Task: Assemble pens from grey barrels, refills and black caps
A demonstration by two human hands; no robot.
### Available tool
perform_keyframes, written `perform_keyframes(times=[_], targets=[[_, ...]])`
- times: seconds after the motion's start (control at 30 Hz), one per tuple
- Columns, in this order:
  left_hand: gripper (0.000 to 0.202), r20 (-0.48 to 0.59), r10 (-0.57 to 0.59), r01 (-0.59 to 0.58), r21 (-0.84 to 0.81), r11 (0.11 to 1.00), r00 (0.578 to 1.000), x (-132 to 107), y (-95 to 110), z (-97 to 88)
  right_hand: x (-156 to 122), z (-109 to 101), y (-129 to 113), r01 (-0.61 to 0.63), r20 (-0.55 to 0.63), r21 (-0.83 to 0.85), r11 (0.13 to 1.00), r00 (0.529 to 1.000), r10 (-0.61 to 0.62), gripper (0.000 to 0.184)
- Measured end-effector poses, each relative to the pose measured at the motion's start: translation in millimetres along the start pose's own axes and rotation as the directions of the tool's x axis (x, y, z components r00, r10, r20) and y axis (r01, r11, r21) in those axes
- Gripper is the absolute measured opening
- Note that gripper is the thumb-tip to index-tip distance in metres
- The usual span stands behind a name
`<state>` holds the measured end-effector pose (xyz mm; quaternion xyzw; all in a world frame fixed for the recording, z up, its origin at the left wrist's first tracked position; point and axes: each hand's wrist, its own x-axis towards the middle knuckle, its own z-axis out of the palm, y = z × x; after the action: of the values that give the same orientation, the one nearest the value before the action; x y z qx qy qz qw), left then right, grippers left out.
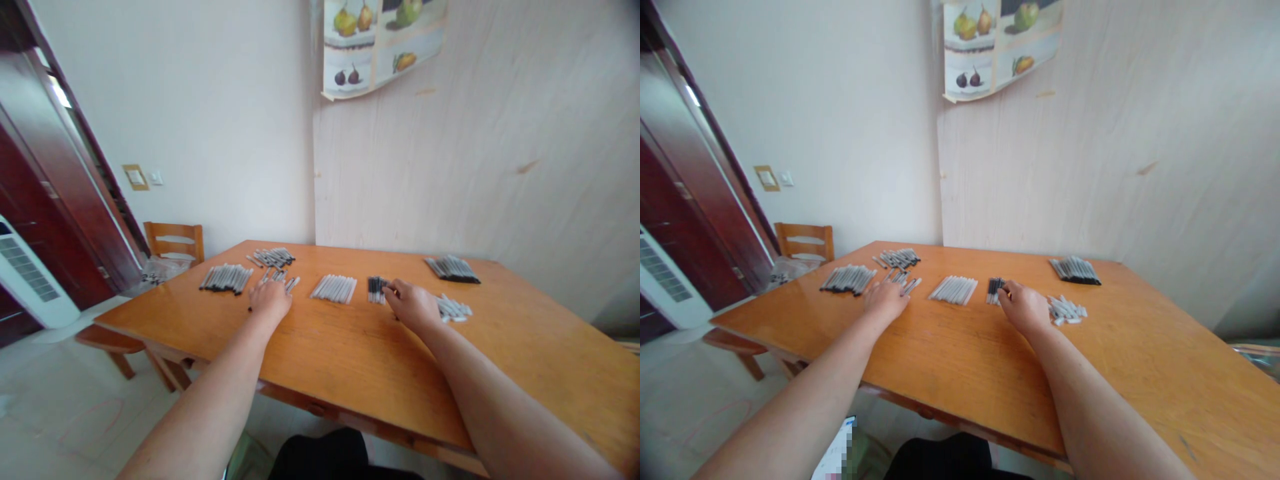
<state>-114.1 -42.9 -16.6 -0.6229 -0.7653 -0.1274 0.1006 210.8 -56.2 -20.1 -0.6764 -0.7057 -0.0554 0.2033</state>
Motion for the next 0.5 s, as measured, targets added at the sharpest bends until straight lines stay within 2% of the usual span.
perform_keyframes(times=[0.5], targets=[[0.019, 0.033, -0.008, 0.008, -0.017, 1.000, 0.999, 2.3, 7.8, 6.2, 0.5, -0.3, 0.9, 0.013, -0.051, 0.018, 1.000, 0.999, -0.012, 0.035]])
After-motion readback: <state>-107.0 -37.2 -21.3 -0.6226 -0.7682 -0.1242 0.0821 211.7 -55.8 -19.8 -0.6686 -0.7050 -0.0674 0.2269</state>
